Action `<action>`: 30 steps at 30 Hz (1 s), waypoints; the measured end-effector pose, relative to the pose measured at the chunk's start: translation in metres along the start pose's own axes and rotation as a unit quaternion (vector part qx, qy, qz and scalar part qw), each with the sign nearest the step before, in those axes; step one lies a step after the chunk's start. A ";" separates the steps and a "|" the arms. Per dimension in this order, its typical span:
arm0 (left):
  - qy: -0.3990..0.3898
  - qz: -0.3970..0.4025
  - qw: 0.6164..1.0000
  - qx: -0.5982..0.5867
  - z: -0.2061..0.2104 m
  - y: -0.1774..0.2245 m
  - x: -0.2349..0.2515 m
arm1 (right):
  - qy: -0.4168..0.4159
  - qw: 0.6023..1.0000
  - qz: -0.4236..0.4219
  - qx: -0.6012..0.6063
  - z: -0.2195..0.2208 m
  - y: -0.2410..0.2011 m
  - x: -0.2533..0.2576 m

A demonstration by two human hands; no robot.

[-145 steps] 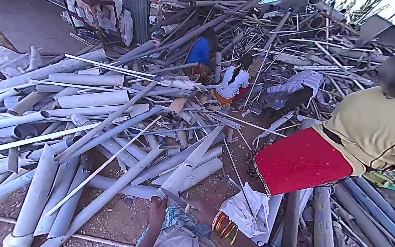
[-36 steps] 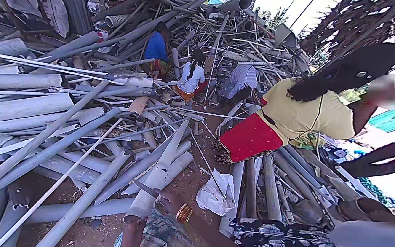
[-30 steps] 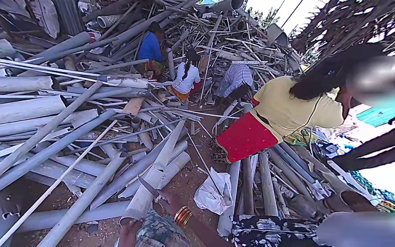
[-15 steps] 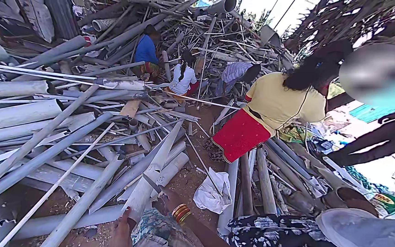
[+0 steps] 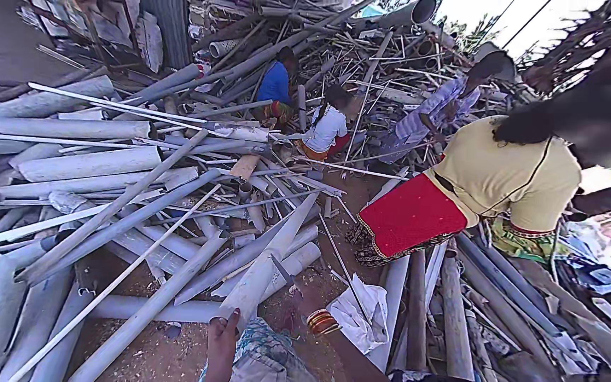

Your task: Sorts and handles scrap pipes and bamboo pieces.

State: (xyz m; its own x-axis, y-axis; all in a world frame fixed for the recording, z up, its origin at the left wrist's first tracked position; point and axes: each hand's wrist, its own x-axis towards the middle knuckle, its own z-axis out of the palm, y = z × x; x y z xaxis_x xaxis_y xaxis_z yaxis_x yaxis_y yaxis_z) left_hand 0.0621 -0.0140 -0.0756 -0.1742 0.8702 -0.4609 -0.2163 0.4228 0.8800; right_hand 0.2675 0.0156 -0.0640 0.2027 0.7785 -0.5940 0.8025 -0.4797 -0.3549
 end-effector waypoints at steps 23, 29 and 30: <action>-0.002 -0.008 0.997 0.077 -0.021 0.002 0.022 | -0.052 0.990 -0.030 -0.131 0.001 -0.058 -0.022; -0.011 0.010 0.995 0.100 -0.028 0.000 0.029 | -0.113 0.964 -0.062 -0.231 -0.001 -0.094 -0.042; -0.020 0.010 0.994 0.112 -0.030 -0.003 0.031 | -0.092 0.967 -0.036 -0.235 -0.003 -0.093 -0.024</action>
State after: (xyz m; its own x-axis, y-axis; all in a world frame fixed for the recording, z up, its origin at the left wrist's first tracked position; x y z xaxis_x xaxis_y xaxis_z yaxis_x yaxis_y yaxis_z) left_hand 0.0287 0.0037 -0.0959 -0.1366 0.8865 -0.4422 0.0058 0.4471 0.8945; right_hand 0.1890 0.0426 -0.0147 0.0679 0.6972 -0.7137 0.9860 -0.1562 -0.0587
